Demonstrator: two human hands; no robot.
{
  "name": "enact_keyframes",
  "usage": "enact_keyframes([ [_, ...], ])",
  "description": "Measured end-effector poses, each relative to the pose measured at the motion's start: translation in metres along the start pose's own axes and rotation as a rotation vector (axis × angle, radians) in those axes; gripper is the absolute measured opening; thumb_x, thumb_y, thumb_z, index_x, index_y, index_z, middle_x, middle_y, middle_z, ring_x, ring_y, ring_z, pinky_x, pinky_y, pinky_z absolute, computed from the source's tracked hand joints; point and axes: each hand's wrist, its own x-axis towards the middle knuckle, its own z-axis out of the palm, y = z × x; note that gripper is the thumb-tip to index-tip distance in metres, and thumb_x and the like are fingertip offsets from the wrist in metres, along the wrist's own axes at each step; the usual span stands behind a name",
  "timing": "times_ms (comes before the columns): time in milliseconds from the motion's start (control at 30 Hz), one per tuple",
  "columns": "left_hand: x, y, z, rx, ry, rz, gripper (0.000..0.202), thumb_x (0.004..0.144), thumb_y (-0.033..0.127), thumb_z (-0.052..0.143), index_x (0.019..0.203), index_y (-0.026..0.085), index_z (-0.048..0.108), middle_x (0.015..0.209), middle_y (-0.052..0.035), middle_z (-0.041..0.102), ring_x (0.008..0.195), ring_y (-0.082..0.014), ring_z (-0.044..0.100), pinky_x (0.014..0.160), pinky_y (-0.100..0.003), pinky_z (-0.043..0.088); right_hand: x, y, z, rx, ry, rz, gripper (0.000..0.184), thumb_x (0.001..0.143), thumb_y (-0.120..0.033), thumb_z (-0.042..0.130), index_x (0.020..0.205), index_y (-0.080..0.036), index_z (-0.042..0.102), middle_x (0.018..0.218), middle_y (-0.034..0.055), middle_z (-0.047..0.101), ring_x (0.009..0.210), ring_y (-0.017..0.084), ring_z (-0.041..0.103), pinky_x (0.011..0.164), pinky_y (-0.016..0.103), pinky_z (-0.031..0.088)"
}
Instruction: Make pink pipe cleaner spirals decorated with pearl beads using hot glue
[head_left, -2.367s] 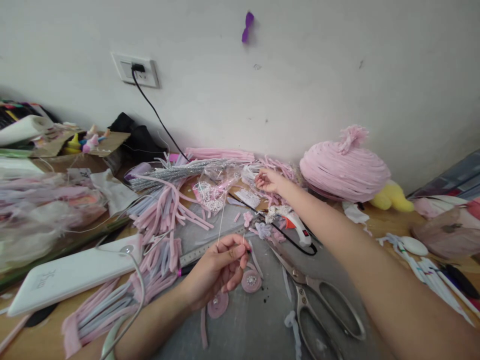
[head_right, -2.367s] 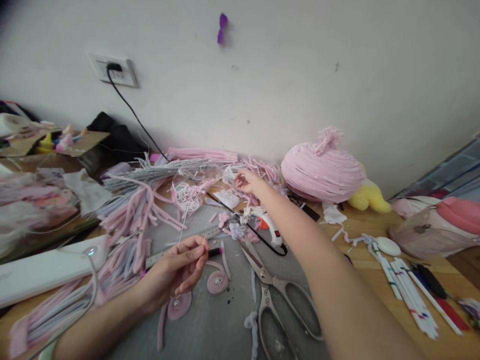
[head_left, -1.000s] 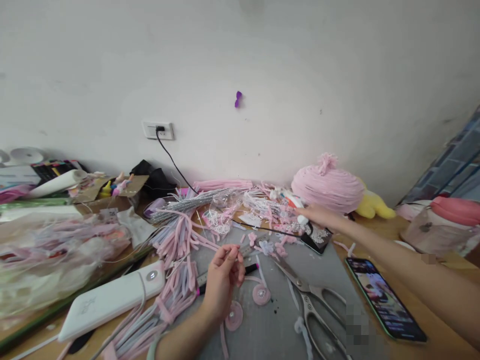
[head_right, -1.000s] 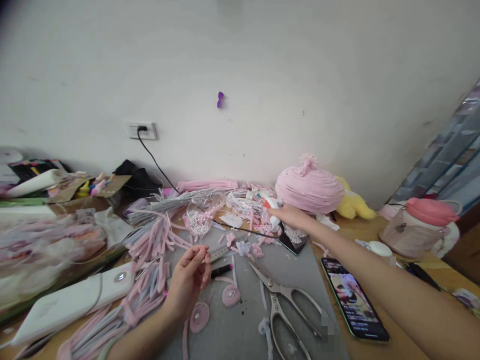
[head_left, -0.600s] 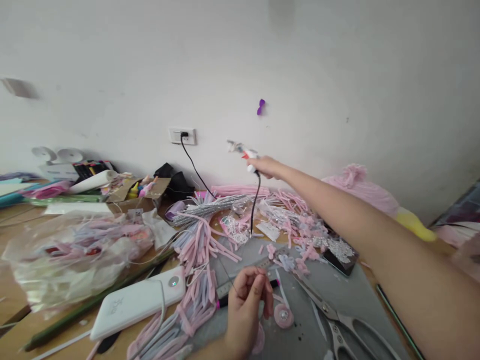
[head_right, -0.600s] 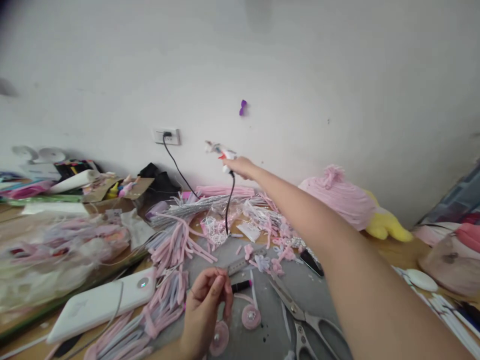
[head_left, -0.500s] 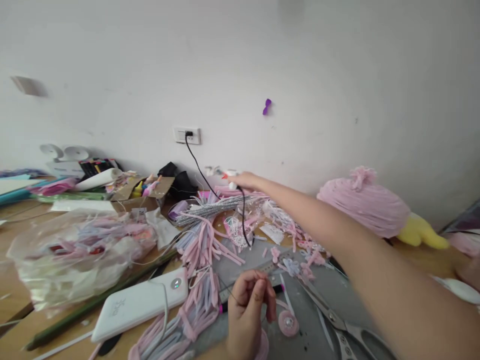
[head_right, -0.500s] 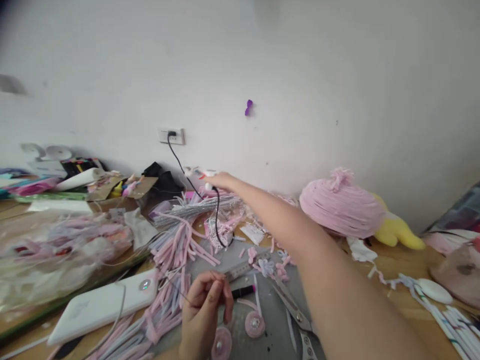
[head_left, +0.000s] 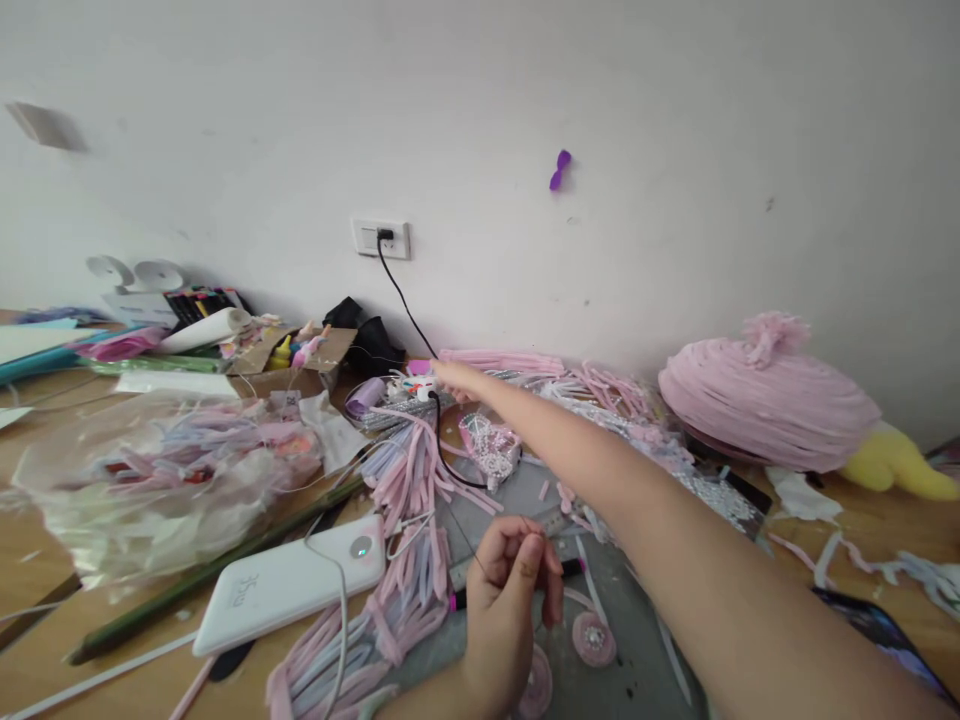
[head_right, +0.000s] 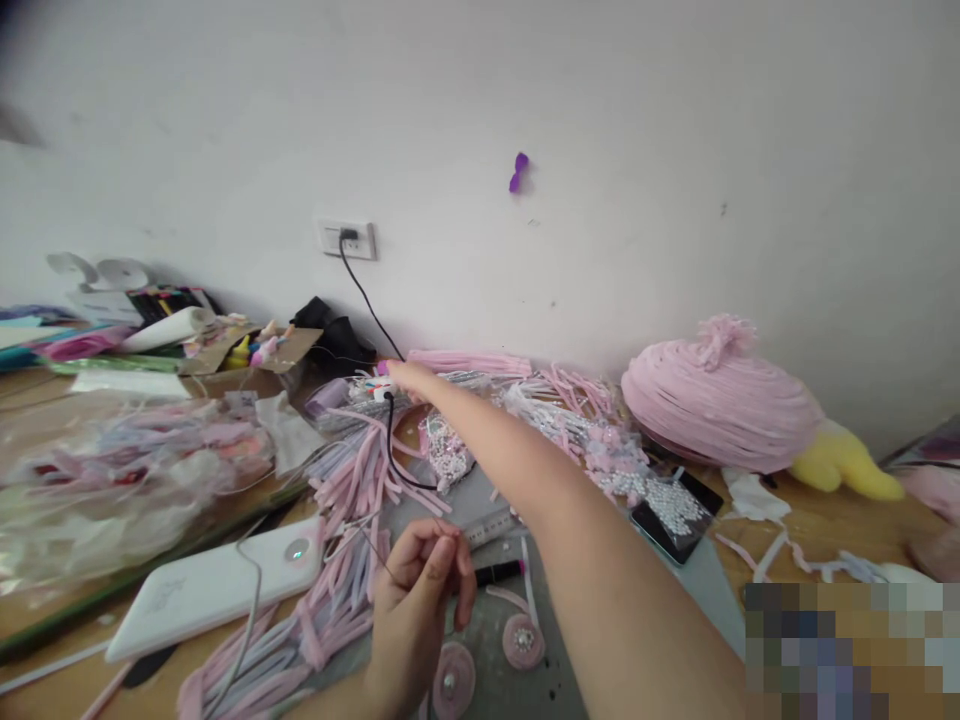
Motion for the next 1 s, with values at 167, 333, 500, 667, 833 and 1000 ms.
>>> enact_keyframes([
  [167,-0.002,-0.003,0.0,0.076,-0.042,-0.151,0.026,0.072,0.039,0.066,0.074,0.016,0.055,0.054,0.0056,0.055,0.031,-0.002,0.041,0.03,-0.011,0.03,-0.065,0.0,-0.036,0.217,-0.094,0.202,0.038,0.092,-0.016,0.028,0.055,-0.016,0.038,0.046,-0.0084,0.028,0.038,0.001,0.022,0.036,0.01,0.021],
  [333,-0.007,-0.006,0.001,0.199,-0.164,-0.318,0.026,0.078,0.042,0.058,0.076,0.016,0.053,0.054,0.0065,0.052,0.032,-0.0022,0.039,0.03,-0.012,0.027,-0.175,0.063,-0.071,0.612,-0.045,0.467,0.025,0.082,-0.001,0.031,0.08,-0.006,0.056,0.053,-0.0025,0.044,0.042,0.003,0.038,0.04,0.011,0.035],
  [500,-0.013,-0.009,0.004,0.378,-0.256,-0.542,0.027,0.075,0.042,0.06,0.082,0.016,0.053,0.048,0.0088,0.048,0.027,-0.0002,0.028,0.028,-0.01,0.016,-0.255,0.127,-0.073,0.785,0.085,0.472,0.01,0.08,-0.003,0.05,0.081,-0.006,0.06,0.061,0.0015,0.054,0.046,0.002,0.044,0.043,0.01,0.036],
  [667,-0.015,-0.009,0.004,0.509,-0.354,-0.658,0.029,0.074,0.043,0.061,0.078,0.016,0.052,0.042,0.0095,0.045,0.025,0.0001,0.023,0.028,-0.011,0.013,-0.283,0.146,-0.064,0.961,0.116,0.377,0.013,0.071,-0.013,0.069,0.068,-0.007,0.059,0.063,0.004,0.06,0.044,0.0,0.04,0.038,0.009,0.03],
  [833,-0.015,-0.009,0.003,0.576,-0.44,-0.733,0.03,0.074,0.045,0.061,0.075,0.016,0.053,0.044,0.0083,0.045,0.03,-0.0004,0.026,0.03,-0.012,0.016,-0.286,0.157,-0.052,1.183,0.094,0.392,0.022,0.062,-0.019,0.078,0.062,-0.008,0.058,0.052,-0.0018,0.055,0.041,-0.001,0.031,0.036,0.008,0.021],
  [1000,-0.017,-0.013,0.002,0.566,-0.485,-0.798,0.029,0.075,0.044,0.06,0.075,0.015,0.053,0.046,0.0084,0.043,0.034,-0.0011,0.027,0.032,-0.012,0.017,-0.287,0.162,-0.039,1.263,0.142,0.34,0.022,0.059,-0.021,0.08,0.062,-0.01,0.061,0.054,-0.0028,0.055,0.046,0.0,0.033,0.04,0.009,0.024],
])
